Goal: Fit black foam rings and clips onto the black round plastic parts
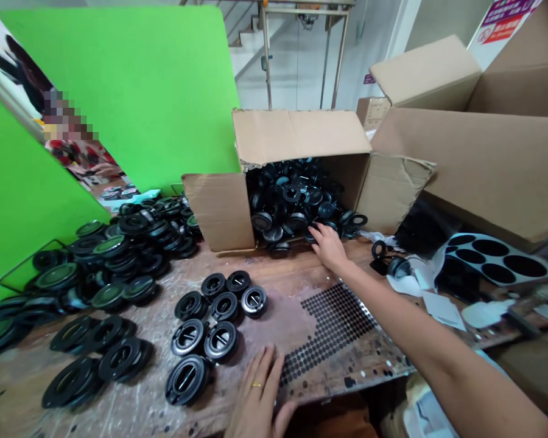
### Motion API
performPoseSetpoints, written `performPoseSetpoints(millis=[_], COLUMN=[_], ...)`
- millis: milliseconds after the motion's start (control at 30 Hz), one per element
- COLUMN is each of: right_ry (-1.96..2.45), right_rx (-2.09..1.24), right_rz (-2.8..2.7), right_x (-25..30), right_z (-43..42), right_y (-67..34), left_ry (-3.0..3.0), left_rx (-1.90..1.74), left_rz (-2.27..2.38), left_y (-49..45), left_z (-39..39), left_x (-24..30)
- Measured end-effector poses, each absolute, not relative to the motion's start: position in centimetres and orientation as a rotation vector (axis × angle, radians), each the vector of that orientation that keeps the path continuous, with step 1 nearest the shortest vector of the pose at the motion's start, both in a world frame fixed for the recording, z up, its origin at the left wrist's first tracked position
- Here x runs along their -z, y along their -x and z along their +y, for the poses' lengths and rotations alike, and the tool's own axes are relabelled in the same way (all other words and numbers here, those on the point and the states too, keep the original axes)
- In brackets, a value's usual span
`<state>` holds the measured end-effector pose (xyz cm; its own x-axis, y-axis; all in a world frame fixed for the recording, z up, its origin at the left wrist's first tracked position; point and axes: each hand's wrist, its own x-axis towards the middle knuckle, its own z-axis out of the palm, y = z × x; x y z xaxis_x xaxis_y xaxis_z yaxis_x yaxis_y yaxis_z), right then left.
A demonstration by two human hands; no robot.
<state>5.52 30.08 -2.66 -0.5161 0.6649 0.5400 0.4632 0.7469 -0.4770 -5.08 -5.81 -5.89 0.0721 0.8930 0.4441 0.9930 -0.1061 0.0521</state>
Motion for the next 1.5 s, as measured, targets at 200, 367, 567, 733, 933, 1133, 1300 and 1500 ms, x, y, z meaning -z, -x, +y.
performPoseSetpoints(millis=[200,367,567,733,933,1133,1300,1500], right_ry=[0.894,1.026,0.952,0.834,0.768,0.853,0.939,0.967], right_rx=[-0.486,-0.703,-1.088,-1.395,-2.162,-2.624,-2.253,-0.979], right_rz=[-1.952,-1.572,-1.214,-1.120,-0.961,-0.944,-1.706,-2.417], right_x=[3.1,2.8,1.7,-0.1,-0.7,1.0,2.3,2.2], right_z=[30.5,31.4,31.3,27.4,18.7,7.7,7.8,13.1], right_y=[-8.2,-9.4,-8.7,-9.2,-9.4,-7.8,-9.5,-13.1], left_ry=[2.199,2.283,2.384,2.459,2.105,1.981,1.435,1.089], left_rx=[0.404,0.437,0.513,0.695,1.651,2.718,3.001,3.015], left_rz=[-1.661,-1.627,-1.851,-2.113,-2.577,-2.328,-2.357,-2.201], left_y=[6.4,6.8,6.3,6.0,5.2,4.6,5.0,5.8], left_z=[-4.3,-3.8,-3.8,-4.5,-3.8,-2.2,-3.5,-3.8], left_x=[7.1,7.0,5.8,4.9,2.3,0.0,0.4,0.4])
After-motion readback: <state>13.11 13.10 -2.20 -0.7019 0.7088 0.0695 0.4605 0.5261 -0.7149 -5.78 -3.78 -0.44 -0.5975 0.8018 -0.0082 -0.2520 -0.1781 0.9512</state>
